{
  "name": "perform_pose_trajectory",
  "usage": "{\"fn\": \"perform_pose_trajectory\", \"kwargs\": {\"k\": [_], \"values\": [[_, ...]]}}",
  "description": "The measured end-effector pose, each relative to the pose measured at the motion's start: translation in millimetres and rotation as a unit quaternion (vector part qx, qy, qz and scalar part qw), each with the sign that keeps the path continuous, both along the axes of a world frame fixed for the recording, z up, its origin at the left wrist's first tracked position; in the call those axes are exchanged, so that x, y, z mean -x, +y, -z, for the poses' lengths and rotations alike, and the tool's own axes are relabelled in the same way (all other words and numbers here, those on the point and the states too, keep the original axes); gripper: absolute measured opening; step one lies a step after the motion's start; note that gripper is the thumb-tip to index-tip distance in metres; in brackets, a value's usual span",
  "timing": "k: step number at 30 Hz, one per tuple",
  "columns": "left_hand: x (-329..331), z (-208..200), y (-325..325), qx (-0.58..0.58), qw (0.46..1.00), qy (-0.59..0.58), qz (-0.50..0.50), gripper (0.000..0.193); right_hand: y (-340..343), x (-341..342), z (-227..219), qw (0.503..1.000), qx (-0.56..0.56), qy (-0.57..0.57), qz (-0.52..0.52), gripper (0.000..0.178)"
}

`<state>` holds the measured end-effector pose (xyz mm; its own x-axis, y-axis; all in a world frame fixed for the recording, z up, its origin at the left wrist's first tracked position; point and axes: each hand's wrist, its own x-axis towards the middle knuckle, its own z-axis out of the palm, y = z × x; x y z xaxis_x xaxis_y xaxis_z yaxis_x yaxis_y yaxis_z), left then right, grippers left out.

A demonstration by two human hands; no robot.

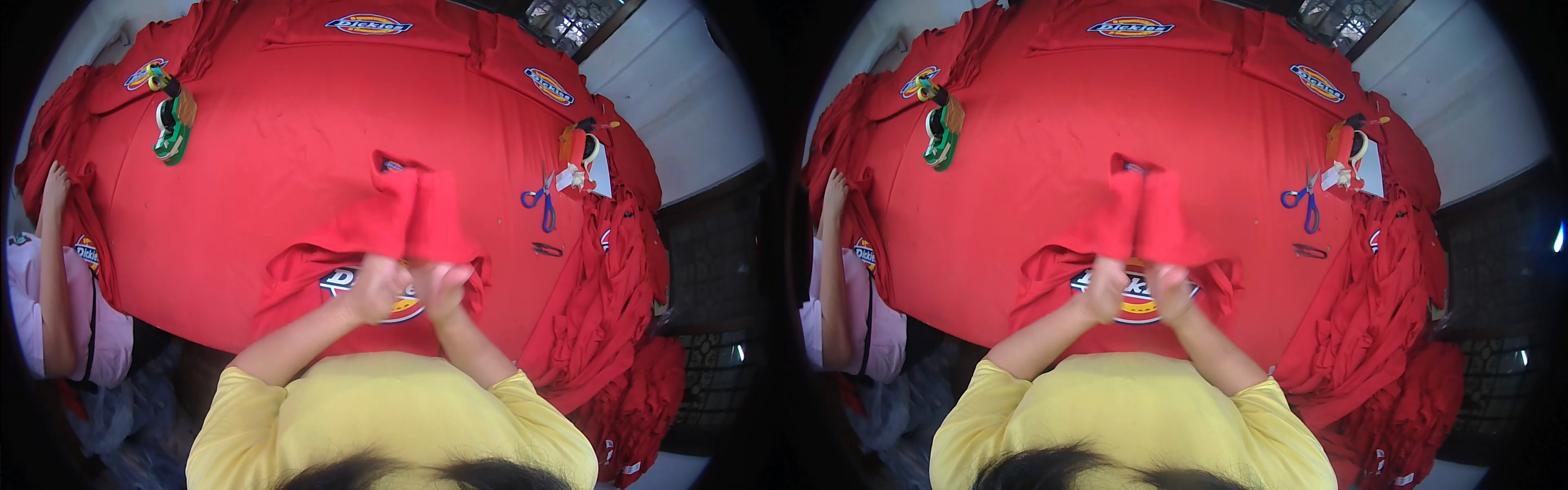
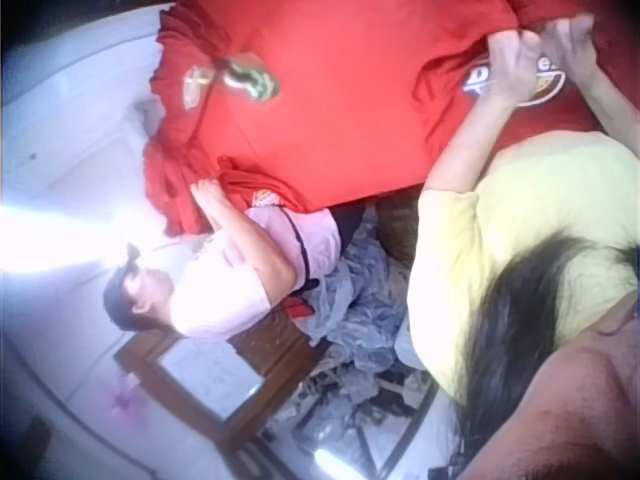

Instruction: The person picks up red tank tops from a large pile on a table, spreads them out to check the logo and neckline, folds the side of one garment, and then moves away to place it in a different pile.

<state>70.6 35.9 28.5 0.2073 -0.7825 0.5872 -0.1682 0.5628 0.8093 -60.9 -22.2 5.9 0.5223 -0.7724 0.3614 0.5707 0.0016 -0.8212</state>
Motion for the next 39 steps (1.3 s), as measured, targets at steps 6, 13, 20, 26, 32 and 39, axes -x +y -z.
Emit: {"fn": "perform_pose_trajectory", "kwargs": {"k": [6, 13, 20, 26, 32, 39], "values": [[-157.7, -40.3, -70.4, -0.147, 0.895, 0.386, 0.166, 0.081, -181.0, 40.5, -34.9, 0.976, -0.216, -0.033, -0.021, 0.089], [-207.5, 12.5, -117.5, -0.399, 0.851, 0.337, 0.059, 0.089, -241.3, 39.8, 10.9, 0.945, -0.303, 0.121, -0.026, 0.096], [-214.3, 25.2, -53.2, -0.462, 0.867, 0.188, 0.01, 0.07, -203.0, 92.2, 6.3, 0.956, -0.25, 0.129, -0.083, 0.078], [-149.2, 21.5, 99.1, -0.533, 0.825, -0.163, -0.089, 0.025, -56.6, 174.0, -5.1, 0.828, -0.073, 0.552, 0.075, 0.024], [-116.4, 37.1, 156.5, -0.316, 0.837, -0.341, -0.288, 0.022, 11.9, 167.6, 27.5, 0.792, -0.026, 0.571, 0.217, 0.017], [-67.8, 8.8, 141.5, -0.206, 0.874, -0.361, -0.254, 0.042, 59.6, 83.6, -3.5, 0.744, 0.255, 0.525, 0.325, 0.009]]}}
